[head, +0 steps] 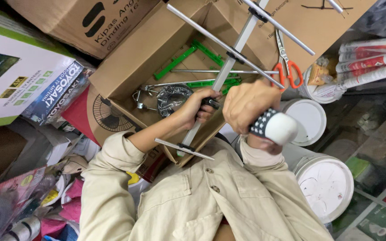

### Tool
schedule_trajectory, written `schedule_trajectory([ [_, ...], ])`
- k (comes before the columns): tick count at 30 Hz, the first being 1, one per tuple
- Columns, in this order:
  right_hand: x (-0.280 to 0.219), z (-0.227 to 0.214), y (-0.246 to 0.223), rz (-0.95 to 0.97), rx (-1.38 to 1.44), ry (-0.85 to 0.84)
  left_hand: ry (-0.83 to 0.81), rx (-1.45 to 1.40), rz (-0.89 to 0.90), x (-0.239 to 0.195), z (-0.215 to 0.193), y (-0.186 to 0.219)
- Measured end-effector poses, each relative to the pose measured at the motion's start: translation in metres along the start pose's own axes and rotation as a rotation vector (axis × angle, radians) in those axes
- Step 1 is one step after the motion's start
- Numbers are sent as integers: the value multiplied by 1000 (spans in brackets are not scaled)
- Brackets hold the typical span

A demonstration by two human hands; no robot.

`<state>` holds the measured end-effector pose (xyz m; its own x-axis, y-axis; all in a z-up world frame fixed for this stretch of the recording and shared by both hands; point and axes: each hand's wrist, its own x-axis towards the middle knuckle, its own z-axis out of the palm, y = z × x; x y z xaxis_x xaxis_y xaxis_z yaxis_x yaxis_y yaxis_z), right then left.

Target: The person assembles a metal TV antenna by attaching aluminum rods to a central boom by hand and using a screwdriver.

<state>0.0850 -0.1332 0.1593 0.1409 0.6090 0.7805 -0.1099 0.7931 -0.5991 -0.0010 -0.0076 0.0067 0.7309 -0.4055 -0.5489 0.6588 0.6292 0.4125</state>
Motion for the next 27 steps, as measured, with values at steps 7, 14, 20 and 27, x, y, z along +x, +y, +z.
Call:
schedule_trajectory([
  [7, -26, 33, -6, -38, -388, 389, 28, 69, 20, -3, 6, 6],
  [14, -52, 64, 21, -215, -576, 870, 84, 102, 5, 1, 6, 5],
  [20, -48, 31, 4, -75, -327, 630, -18, 38, -49, 1, -2, 5],
  [27, -3, -8, -17, 372, -285, -212, -121, 9, -108, 11, -14, 4],
])
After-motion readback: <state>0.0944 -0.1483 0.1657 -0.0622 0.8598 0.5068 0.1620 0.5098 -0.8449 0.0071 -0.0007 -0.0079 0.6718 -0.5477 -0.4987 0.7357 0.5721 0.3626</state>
